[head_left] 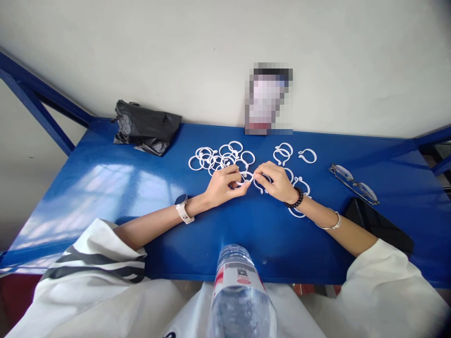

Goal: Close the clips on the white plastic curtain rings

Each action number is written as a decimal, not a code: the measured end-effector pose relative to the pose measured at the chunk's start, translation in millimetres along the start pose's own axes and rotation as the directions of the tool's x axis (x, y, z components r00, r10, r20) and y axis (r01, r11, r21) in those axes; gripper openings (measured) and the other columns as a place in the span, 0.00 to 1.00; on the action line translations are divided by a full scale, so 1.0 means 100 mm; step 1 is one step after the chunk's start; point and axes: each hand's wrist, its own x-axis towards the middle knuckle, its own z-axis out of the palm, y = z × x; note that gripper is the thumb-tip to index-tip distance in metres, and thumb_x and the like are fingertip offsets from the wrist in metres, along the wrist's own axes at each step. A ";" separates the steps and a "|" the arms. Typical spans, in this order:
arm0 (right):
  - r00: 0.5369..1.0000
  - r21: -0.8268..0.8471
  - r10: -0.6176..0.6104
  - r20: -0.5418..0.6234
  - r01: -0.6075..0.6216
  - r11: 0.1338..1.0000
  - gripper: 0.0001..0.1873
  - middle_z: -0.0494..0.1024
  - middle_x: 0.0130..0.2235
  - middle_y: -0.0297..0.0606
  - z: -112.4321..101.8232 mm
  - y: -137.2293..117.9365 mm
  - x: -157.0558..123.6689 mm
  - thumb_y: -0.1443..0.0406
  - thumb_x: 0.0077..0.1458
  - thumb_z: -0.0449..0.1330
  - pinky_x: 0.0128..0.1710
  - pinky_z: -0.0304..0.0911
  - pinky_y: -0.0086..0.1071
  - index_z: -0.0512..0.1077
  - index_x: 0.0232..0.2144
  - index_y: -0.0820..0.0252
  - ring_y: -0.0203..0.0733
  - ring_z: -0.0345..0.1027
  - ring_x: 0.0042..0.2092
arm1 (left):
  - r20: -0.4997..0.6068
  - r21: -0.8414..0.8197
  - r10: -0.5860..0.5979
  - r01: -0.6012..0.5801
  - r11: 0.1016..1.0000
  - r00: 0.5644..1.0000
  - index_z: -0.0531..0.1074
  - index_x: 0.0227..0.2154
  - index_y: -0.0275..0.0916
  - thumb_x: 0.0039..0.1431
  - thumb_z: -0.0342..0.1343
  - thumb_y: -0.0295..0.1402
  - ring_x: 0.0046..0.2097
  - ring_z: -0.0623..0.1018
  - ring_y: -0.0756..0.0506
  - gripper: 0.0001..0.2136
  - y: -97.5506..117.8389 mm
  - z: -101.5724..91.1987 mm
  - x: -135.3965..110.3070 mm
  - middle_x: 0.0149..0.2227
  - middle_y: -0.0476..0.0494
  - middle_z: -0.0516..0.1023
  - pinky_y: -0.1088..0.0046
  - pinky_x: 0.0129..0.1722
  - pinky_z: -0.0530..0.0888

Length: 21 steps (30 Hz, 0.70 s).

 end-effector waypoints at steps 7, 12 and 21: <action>1.000 -0.004 0.005 0.005 -0.005 1.000 0.17 0.74 0.25 0.32 0.01 0.01 0.00 0.58 0.69 0.50 0.33 0.59 0.35 0.66 0.28 0.57 0.37 0.65 0.27 | 0.000 0.002 -0.009 0.009 1.000 1.000 0.60 0.17 0.36 0.60 0.59 0.34 0.22 0.60 0.57 0.18 0.00 0.01 0.00 0.22 0.53 0.62 0.80 0.21 0.58; 1.000 -0.014 -0.003 0.000 0.003 1.000 0.16 0.75 0.25 0.32 0.01 0.00 0.00 0.59 0.69 0.51 0.33 0.59 0.34 0.67 0.29 0.57 0.36 0.65 0.27 | 0.008 0.007 -0.013 0.013 1.000 1.000 0.60 0.17 0.36 0.60 0.58 0.35 0.22 0.60 0.56 0.19 -0.01 0.01 0.00 0.22 0.53 0.62 0.79 0.21 0.58; 1.000 -0.008 0.000 0.003 0.000 1.000 0.14 0.75 0.26 0.32 0.00 0.00 0.00 0.61 0.68 0.52 0.33 0.60 0.33 0.67 0.29 0.57 0.36 0.66 0.27 | 0.022 -0.016 -0.046 0.046 0.999 0.999 0.59 0.17 0.37 0.60 0.57 0.35 0.21 0.59 0.56 0.19 -0.01 0.01 0.01 0.22 0.53 0.62 0.79 0.20 0.58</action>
